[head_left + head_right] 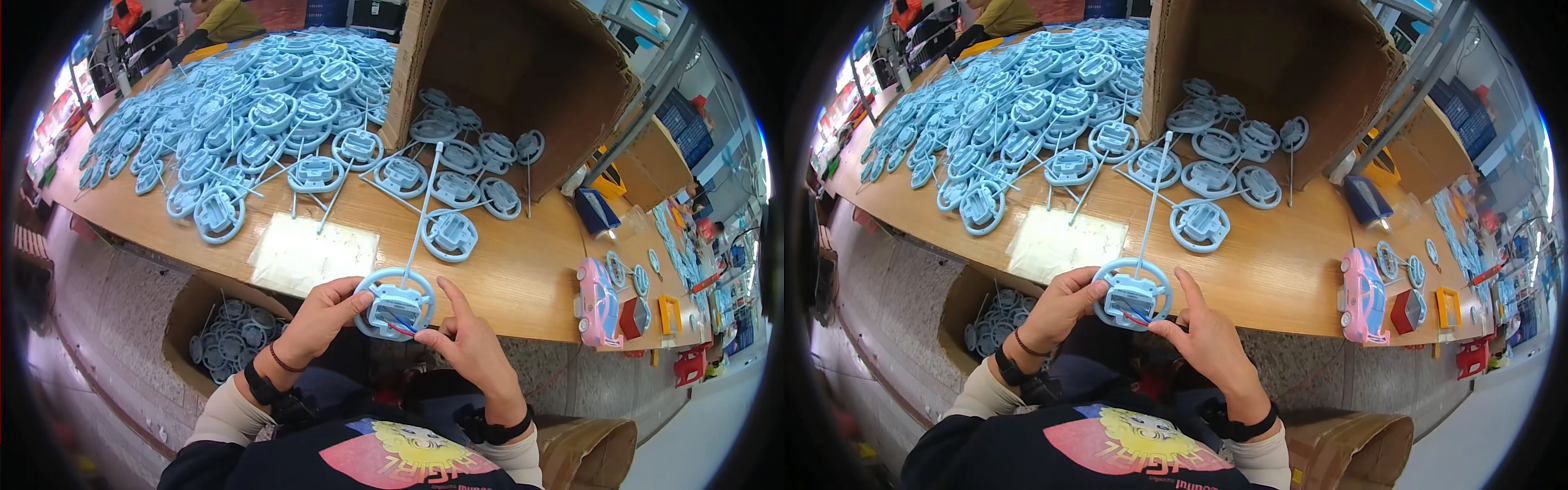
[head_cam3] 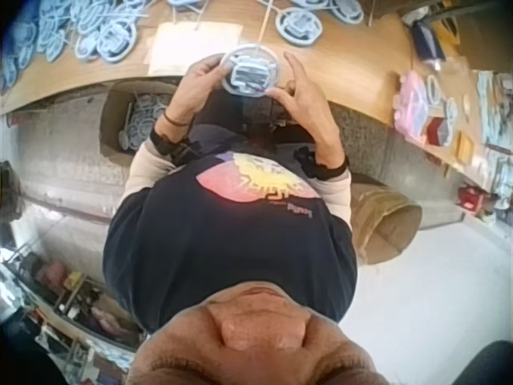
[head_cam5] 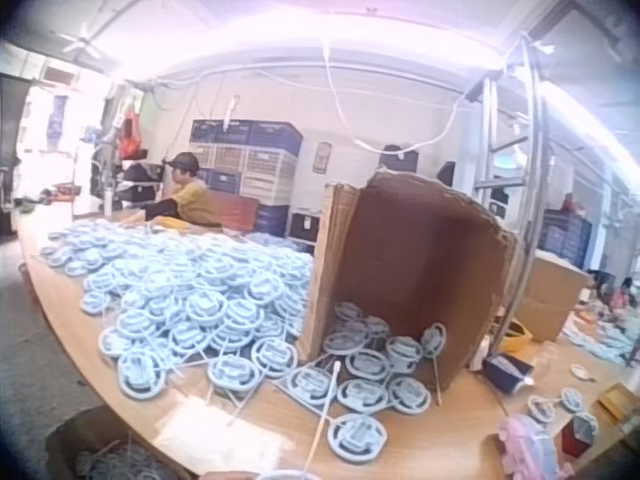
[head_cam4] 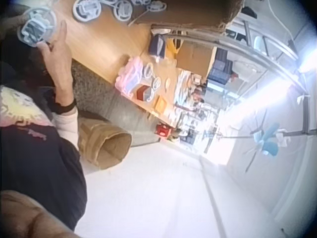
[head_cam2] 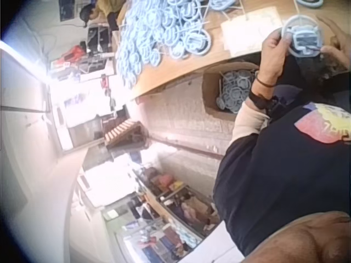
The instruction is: The person repeatedly picks up light blue plastic steering wheel components with attached rods from a table, uses a red-handled tool to manipulate the central part of each component, and places the finished items into a cardboard box. The process is repetitive and involves handling one item at a time.
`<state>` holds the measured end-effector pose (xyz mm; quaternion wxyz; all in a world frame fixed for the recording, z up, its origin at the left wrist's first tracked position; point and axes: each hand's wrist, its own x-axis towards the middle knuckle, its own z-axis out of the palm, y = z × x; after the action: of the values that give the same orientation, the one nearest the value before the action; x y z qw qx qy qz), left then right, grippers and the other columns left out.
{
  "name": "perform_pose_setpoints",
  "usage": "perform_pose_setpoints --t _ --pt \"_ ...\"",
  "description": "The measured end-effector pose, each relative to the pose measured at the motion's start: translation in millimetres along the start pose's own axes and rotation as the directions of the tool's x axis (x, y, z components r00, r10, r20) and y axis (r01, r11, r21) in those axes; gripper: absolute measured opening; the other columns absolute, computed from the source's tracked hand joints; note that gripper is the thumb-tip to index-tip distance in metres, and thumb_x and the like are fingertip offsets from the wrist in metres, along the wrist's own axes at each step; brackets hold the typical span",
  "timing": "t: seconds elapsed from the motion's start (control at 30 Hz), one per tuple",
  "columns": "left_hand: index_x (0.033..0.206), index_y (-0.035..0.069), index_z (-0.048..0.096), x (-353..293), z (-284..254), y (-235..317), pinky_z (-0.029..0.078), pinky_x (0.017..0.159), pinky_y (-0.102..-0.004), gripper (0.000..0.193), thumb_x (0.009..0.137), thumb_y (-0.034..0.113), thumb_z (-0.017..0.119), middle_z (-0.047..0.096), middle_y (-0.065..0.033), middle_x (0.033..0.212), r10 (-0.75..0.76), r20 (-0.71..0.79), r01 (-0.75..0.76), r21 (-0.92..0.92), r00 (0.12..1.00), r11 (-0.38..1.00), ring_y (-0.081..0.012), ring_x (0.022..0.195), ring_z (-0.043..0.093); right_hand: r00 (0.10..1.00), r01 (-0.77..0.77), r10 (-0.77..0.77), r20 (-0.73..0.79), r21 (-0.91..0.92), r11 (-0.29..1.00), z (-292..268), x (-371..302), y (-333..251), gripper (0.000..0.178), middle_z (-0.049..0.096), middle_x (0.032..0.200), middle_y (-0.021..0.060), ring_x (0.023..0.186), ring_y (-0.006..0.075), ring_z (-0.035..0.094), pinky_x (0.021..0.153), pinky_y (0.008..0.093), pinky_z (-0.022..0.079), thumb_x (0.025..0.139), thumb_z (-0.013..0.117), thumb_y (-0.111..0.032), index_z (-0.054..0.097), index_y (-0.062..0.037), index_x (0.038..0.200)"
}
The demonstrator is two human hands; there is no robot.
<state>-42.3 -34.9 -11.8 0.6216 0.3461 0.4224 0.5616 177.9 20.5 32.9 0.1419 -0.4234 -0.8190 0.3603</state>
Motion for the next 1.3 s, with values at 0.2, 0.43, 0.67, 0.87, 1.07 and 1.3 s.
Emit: perform_pose_setpoints --t 0.2,0.43,0.67,0.87,1.07,1.3 --pt "0.11 -0.001 0.056 3 0 -4 0.045 0.065 -0.0185 0.029 0.087 0.018 0.056 0.06 -0.0011 0.088 -0.04 0.009 0.039 0.047 0.999 0.998 -0.0055 0.075 0.055 1.0 0.003 -0.003 -0.01 -0.025 1.0 -4 0 1 0.076 0.053 0.057 0.0102 0.052 0.0268 0.053 0.05 0.0348 0.038 0.077 0.065 -0.034 0.026 -0.0045 0.135" --pt "0.109 -0.001 0.056 7 9 -7 0.045 0.063 -0.0185 0.029 0.088 0.019 0.056 0.061 -0.0018 0.086 -0.054 0.001 0.054 -0.015 0.999 0.998 -0.0062 0.073 0.056 1.0 0.024 -0.024 0.02 -0.003 1.0 -2 0 3 0.075 0.055 0.059 0.0104 0.054 0.0253 0.053 0.053 0.0335 0.039 0.077 0.066 -0.031 0.026 -0.005 0.135" --pt "0.107 -0.003 0.056 12 4 -16 0.048 0.066 -0.0205 0.029 0.089 0.02 0.053 0.061 -0.0038 0.088 -0.102 0.076 0.108 -0.079 0.992 0.991 -0.008 0.075 0.058 0.999 -0.016 0.01 0.048 0.132 0.991 -4 -4 8 0.075 0.059 0.063 0.0121 0.057 0.0265 0.057 0.055 0.0332 0.041 0.078 0.065 -0.032 0.025 -0.0064 0.135" --pt "0.113 -0.002 0.049 5 11 -24 0.045 0.086 -0.0317 0.043 0.091 0.035 0.044 0.059 -0.009 0.104 -0.194 0.216 0.243 -0.229 0.957 0.943 -0.0168 0.094 0.058 0.999 0.027 -0.032 0.026 0.187 0.982 0 -6 12 0.075 0.058 0.06 0.0119 0.055 0.0244 0.055 0.055 0.0313 0.042 0.077 0.066 -0.032 0.027 -0.0063 0.135" --pt "0.119 -0.002 0.046 3 11 -18 0.042 0.089 -0.0294 0.043 0.093 0.032 0.042 0.057 -0.0079 0.107 -0.063 0.214 0.116 -0.245 0.975 0.963 -0.0149 0.099 0.055 0.998 0.006 -0.019 0.054 0.222 0.975 7 -2 5 0.073 0.056 0.059 0.0123 0.055 0.0233 0.055 0.054 0.03 0.041 0.077 0.065 -0.033 0.029 -0.0026 0.133" --pt "0.112 -0.002 0.055 -41 -62 18 0.042 0.083 -0.0256 0.032 0.089 0.019 0.046 0.06 -0.0053 0.101 -0.064 0.039 0.056 0.192 0.997 0.98 -0.0112 0.091 0.055 0.982 0.028 -0.069 0.174 0.228 0.973 17 4 13 0.068 0.052 0.054 0.0102 0.051 0.0197 0.05 0.052 0.0301 0.04 0.078 0.064 -0.031 0.033 -0.0003 0.13"
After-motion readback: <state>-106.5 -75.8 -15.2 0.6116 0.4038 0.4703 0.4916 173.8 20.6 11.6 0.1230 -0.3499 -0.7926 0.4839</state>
